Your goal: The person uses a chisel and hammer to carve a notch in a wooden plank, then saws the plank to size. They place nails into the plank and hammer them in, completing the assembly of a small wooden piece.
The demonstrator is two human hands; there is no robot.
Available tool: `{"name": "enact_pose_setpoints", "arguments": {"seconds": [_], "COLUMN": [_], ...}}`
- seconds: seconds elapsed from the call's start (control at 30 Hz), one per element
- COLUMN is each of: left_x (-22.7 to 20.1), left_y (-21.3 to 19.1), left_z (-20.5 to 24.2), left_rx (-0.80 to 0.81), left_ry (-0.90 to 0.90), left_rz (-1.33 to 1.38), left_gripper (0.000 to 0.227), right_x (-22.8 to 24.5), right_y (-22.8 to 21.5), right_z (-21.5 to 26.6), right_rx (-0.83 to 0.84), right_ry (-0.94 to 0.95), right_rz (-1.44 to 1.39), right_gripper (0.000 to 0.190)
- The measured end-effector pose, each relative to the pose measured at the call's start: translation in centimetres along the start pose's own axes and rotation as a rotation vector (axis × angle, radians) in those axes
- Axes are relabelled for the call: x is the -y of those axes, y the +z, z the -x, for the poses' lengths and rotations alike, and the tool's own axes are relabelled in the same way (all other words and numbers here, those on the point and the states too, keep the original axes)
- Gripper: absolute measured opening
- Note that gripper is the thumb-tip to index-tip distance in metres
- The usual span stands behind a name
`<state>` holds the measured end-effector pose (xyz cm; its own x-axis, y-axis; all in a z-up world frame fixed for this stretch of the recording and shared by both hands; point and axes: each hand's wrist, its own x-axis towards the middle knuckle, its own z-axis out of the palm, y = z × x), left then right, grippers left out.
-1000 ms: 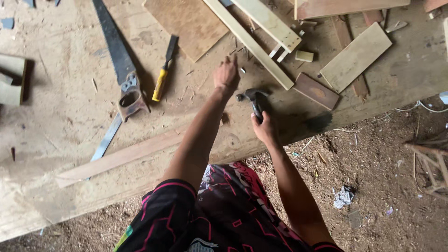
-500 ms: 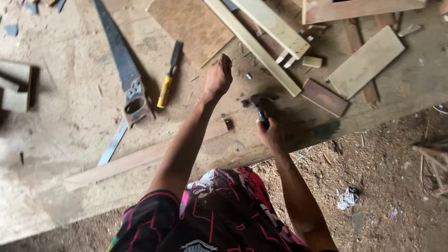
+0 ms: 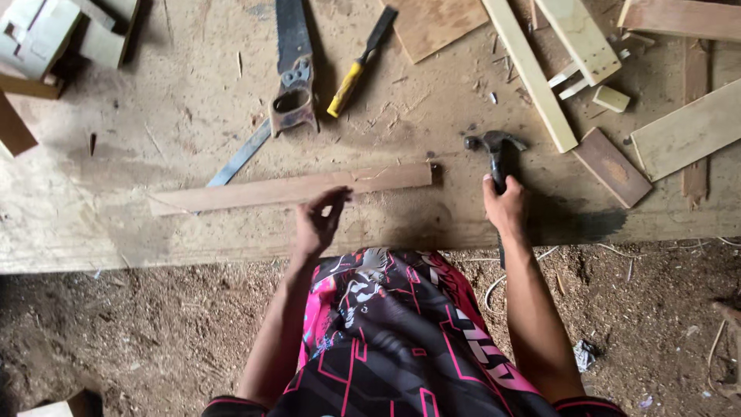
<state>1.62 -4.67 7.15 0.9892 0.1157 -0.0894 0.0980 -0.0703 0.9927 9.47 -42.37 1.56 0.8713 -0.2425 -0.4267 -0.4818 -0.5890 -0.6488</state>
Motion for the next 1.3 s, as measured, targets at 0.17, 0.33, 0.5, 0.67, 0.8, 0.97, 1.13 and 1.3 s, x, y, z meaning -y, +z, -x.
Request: {"name": "enact_pose_setpoints", "arguments": {"seconds": [0.17, 0.33, 0.5, 0.67, 0.8, 0.97, 1.13, 1.3], "left_x": [2.5, 3.8, 5.3, 6.2, 6.4, 6.8, 7.4, 8.2], "left_y": [3.4, 5.3, 6.0, 6.4, 6.3, 6.3, 6.3, 5.2], "left_z": [1.9, 0.9, 0.0, 0.2, -0.2, -0.8, -0.8, -1.1], "left_rx": [-0.153, -0.301, -0.453, -0.451, -0.405, -0.459, -0.429, -0.328], "left_ry": [0.145, 0.209, 0.095, 0.234, 0.322, 0.301, 0.346, 0.351], "left_rz": [-0.514, -0.530, -0.565, -0.551, -0.635, -0.681, -0.710, -0.827], "left_gripper": [0.017, 0.017, 0.024, 0.020, 0.022, 0.018, 0.017, 0.021], "right_x": [0.9, 0.9, 0.4, -1.6, -1.8, 0.7, 3.7, 4.5], "right_y": [-0.1, 0.0, 0.4, 1.0, 1.7, 3.0, 3.9, 5.9], "right_z": [0.3, 0.9, 0.8, 0.2, 0.9, 4.9, 7.9, 8.4], "right_rx": [0.005, -0.007, 0.002, -0.040, -0.010, -0.027, 0.017, 0.009], "right_ry": [-0.006, -0.017, 0.005, -0.118, -0.100, -0.312, -0.535, -0.744], "right_rz": [0.050, 0.042, 0.015, 0.073, -0.048, 0.028, 0.050, 0.156], "right_gripper": [0.038, 0.039, 0.034, 0.033, 0.027, 0.028, 0.030, 0.029]}}
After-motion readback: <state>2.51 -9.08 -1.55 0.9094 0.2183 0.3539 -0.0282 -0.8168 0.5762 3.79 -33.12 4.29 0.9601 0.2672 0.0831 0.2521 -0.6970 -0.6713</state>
